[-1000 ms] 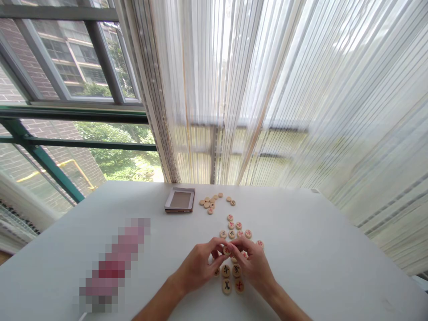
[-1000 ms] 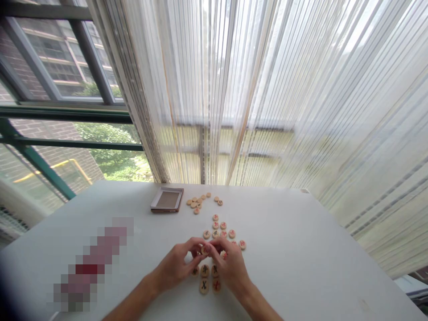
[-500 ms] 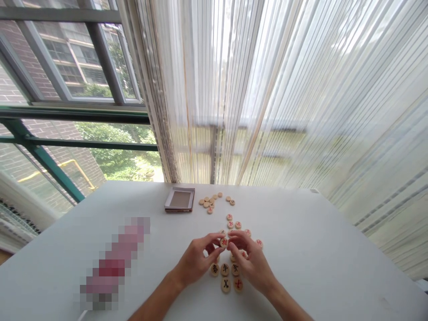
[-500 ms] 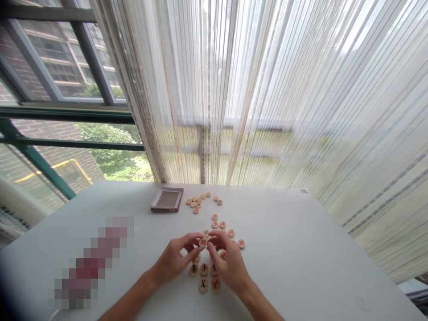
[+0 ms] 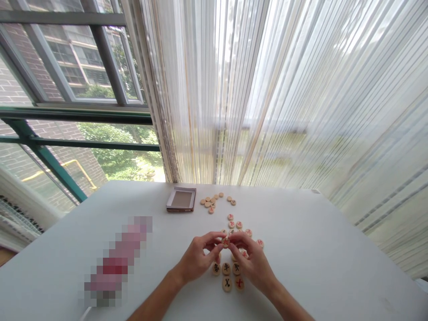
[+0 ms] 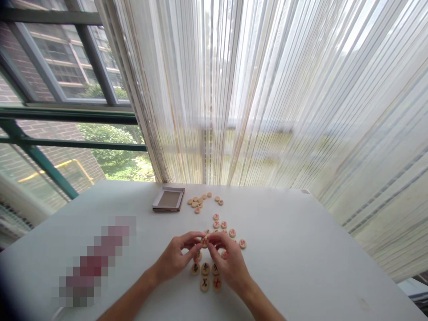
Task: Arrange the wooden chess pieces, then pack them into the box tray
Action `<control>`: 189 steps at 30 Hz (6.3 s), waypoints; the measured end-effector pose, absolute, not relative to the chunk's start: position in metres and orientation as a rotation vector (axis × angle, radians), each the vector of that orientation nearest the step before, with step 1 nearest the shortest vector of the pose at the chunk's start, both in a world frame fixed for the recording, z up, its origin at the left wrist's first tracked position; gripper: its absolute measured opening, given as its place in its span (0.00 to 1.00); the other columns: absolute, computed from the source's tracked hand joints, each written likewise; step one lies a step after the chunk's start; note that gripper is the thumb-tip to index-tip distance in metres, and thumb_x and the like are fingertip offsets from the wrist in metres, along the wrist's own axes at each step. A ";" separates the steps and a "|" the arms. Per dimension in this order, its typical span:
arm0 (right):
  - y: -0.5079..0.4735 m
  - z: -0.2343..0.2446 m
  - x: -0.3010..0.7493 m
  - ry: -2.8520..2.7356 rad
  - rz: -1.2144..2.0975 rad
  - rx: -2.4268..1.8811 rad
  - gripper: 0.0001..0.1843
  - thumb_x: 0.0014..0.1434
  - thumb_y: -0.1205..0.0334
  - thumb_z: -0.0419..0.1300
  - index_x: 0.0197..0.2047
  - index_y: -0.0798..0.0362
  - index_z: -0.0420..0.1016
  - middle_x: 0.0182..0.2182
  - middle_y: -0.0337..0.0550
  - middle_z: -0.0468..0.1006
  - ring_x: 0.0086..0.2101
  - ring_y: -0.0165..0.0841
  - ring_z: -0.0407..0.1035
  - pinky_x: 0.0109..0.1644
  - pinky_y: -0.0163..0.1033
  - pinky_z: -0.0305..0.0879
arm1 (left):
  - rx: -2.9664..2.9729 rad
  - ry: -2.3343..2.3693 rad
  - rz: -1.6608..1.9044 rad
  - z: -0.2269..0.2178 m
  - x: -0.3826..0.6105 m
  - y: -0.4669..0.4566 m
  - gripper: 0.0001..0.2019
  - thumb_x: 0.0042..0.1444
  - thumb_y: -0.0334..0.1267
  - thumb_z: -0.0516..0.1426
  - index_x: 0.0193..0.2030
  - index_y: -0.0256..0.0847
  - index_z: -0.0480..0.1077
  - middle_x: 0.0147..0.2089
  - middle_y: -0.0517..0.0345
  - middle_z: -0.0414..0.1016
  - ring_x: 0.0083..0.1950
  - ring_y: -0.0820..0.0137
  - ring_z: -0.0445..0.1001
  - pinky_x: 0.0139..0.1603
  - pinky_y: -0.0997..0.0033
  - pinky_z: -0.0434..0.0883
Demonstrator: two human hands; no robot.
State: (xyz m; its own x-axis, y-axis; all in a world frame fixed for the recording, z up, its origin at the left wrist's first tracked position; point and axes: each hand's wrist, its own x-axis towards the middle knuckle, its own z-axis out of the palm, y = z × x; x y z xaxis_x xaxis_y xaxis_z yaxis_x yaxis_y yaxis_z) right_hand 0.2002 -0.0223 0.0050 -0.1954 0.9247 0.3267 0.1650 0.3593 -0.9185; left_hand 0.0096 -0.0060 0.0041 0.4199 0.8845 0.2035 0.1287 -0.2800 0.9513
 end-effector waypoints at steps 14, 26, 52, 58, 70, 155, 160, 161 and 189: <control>-0.025 0.005 0.199 -1.630 1.030 -0.968 0.10 0.66 0.56 0.57 0.47 0.50 0.72 0.39 0.45 0.78 0.42 0.37 0.75 0.48 0.41 0.72 | 1.700 0.936 0.936 -0.004 0.008 -0.002 0.20 0.59 0.45 0.60 0.56 0.38 0.72 0.37 0.52 0.80 0.29 0.71 0.75 0.32 0.70 0.75; -0.024 0.004 0.198 -1.619 1.072 -0.959 0.09 0.67 0.58 0.56 0.48 0.49 0.71 0.39 0.44 0.79 0.41 0.36 0.75 0.47 0.40 0.71 | 1.544 0.832 0.946 -0.002 0.011 -0.004 0.15 0.64 0.46 0.54 0.51 0.37 0.69 0.36 0.52 0.78 0.29 0.73 0.74 0.33 0.71 0.74; -0.028 -0.005 0.196 -1.872 0.681 -0.979 0.08 0.62 0.66 0.60 0.45 0.49 0.72 0.36 0.41 0.78 0.36 0.34 0.72 0.42 0.38 0.70 | 1.631 0.893 1.036 -0.002 0.016 -0.009 0.10 0.61 0.42 0.59 0.39 0.37 0.71 0.32 0.54 0.78 0.30 0.71 0.75 0.33 0.74 0.72; -0.028 -0.006 0.197 -1.845 0.706 -1.007 0.08 0.61 0.66 0.61 0.45 0.49 0.72 0.37 0.42 0.78 0.36 0.33 0.73 0.43 0.38 0.70 | 1.638 0.900 1.038 0.004 0.015 -0.009 0.12 0.62 0.44 0.56 0.40 0.36 0.73 0.32 0.55 0.77 0.29 0.72 0.74 0.33 0.74 0.72; -0.020 -0.003 0.197 -1.637 0.889 -0.975 0.08 0.64 0.60 0.60 0.46 0.51 0.72 0.38 0.44 0.79 0.36 0.34 0.75 0.43 0.39 0.74 | 1.697 0.923 0.993 0.000 0.016 -0.010 0.15 0.63 0.42 0.56 0.54 0.40 0.66 0.40 0.53 0.77 0.34 0.69 0.78 0.35 0.73 0.73; -0.019 0.001 0.207 -1.729 0.730 -1.144 0.07 0.64 0.60 0.57 0.41 0.51 0.75 0.32 0.41 0.77 0.31 0.33 0.71 0.38 0.36 0.68 | 1.953 1.280 0.491 0.003 -0.034 0.020 0.12 0.50 0.47 0.61 0.35 0.40 0.78 0.31 0.58 0.78 0.32 0.69 0.72 0.32 0.74 0.66; -0.019 0.002 0.207 -1.734 0.723 -1.140 0.07 0.64 0.60 0.57 0.40 0.51 0.75 0.32 0.41 0.77 0.30 0.32 0.71 0.38 0.36 0.68 | 1.988 1.271 0.484 0.002 -0.034 0.019 0.12 0.53 0.47 0.60 0.36 0.42 0.78 0.32 0.59 0.79 0.33 0.69 0.72 0.32 0.75 0.65; -0.019 0.002 0.207 -1.733 0.721 -1.140 0.07 0.64 0.60 0.57 0.40 0.51 0.75 0.32 0.41 0.77 0.30 0.32 0.71 0.38 0.35 0.68 | 1.996 1.268 0.480 0.003 -0.034 0.019 0.11 0.53 0.46 0.60 0.36 0.43 0.79 0.33 0.59 0.79 0.33 0.69 0.72 0.32 0.75 0.65; 0.045 -0.032 0.274 -1.209 0.582 -1.334 0.22 0.61 0.43 0.56 0.39 0.56 0.76 0.26 0.43 0.75 0.27 0.35 0.70 0.31 0.37 0.68 | 2.007 1.452 1.033 -0.016 -0.037 0.040 0.17 0.64 0.48 0.50 0.42 0.40 0.75 0.33 0.57 0.79 0.32 0.69 0.73 0.37 0.73 0.70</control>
